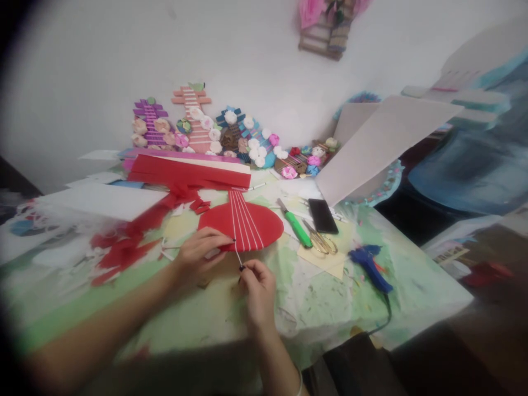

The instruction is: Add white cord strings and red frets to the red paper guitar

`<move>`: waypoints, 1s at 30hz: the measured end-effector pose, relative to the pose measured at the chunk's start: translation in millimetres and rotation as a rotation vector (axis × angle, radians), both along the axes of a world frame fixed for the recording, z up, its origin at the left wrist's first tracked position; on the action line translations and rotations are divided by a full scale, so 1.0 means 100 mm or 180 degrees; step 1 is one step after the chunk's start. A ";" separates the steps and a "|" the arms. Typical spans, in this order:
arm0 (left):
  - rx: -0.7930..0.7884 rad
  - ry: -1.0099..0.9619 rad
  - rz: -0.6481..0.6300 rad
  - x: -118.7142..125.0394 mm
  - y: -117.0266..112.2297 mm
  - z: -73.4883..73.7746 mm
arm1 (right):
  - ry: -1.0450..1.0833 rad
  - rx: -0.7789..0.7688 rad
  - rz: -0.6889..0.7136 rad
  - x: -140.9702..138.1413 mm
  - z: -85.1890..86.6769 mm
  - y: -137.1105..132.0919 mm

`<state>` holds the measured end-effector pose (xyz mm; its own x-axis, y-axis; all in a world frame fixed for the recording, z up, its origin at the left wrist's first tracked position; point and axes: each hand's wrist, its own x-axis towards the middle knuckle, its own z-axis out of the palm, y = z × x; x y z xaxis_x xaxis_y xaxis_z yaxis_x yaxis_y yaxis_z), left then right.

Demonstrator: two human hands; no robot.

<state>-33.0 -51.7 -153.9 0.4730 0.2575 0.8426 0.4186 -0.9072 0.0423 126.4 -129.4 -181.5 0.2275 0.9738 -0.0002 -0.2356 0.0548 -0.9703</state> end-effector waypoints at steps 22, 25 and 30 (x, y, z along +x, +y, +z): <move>-0.0031 -0.0093 -0.0057 0.01 0.01 -0.01 | -0.0116 -0.0005 0.0015 -0.01 0.01 -0.01; 0.0108 -0.0157 -0.0098 0.01 -0.01 0.03 | -0.0172 -0.0021 0.0084 -0.04 0.05 0.02; 0.0117 -0.0207 -0.0180 0.03 -0.05 0.08 | 0.0042 -0.0134 0.0149 -0.07 0.09 0.11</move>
